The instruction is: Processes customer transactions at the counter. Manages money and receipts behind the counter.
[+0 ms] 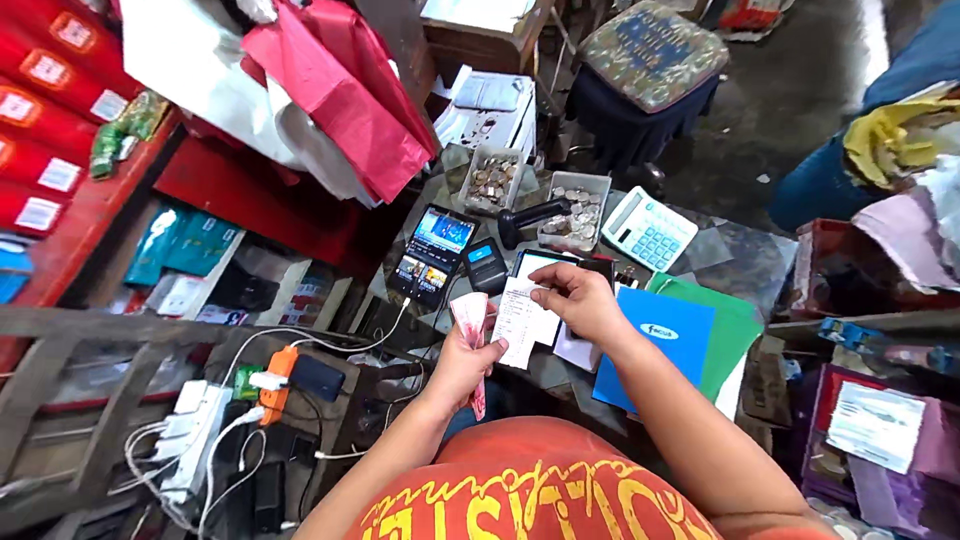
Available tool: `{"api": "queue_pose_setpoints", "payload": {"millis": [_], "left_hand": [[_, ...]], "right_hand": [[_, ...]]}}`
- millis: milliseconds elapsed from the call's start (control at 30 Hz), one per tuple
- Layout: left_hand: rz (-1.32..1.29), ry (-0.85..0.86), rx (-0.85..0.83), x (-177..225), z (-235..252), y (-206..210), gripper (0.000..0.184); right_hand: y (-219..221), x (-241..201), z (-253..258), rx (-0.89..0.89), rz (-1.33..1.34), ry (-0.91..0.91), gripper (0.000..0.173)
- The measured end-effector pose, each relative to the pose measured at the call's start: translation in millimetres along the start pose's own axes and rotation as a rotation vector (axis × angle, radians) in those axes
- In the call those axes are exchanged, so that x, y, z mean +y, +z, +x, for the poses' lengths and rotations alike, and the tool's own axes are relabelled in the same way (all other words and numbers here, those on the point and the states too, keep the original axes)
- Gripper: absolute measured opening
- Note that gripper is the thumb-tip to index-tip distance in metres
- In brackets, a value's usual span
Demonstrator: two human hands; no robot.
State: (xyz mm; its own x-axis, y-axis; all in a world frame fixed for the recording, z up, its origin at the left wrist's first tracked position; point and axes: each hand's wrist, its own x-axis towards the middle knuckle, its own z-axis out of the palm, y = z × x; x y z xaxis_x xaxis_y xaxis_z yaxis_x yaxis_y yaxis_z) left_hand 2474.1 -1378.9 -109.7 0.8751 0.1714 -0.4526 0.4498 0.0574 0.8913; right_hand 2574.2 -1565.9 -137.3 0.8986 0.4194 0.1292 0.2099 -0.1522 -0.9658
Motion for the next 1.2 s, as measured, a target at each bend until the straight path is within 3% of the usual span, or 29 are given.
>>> {"api": "queue_pose_setpoints", "payload": {"millis": [167,367,733,900,1067,1200], "left_hand": [[-0.036,0.008,0.014,-8.6,-40.9,-8.4,0.046],[-0.104,0.097,-0.054,-27.5,-82.2,-11.2,0.057],[-0.176,0.131,-0.284,-104.4,-178.5,-23.0,0.056],[-0.149,0.179,-0.372,-106.4,-195.3,0.0,0.062],[-0.047,0.387,-0.428,-99.2,-184.3,36.6,0.054],[0.003,0.435,-0.412,-90.5,-164.2,88.1,0.046]], "right_hand": [[15.6,-17.3,-22.1,-0.045,0.029,-0.071,0.016],[21.0,-42.1,-63.8,-0.041,-0.039,-0.164,0.014],[64.3,-56.1,-181.6,0.017,-0.038,-0.137,0.010],[37.8,-67.8,-216.9,0.068,-0.096,-0.141,0.009],[-10.7,-68.7,-234.6,0.132,-0.111,-0.053,0.011],[-64.7,-55.7,-248.7,0.218,-0.144,-0.026,0.022]]}}
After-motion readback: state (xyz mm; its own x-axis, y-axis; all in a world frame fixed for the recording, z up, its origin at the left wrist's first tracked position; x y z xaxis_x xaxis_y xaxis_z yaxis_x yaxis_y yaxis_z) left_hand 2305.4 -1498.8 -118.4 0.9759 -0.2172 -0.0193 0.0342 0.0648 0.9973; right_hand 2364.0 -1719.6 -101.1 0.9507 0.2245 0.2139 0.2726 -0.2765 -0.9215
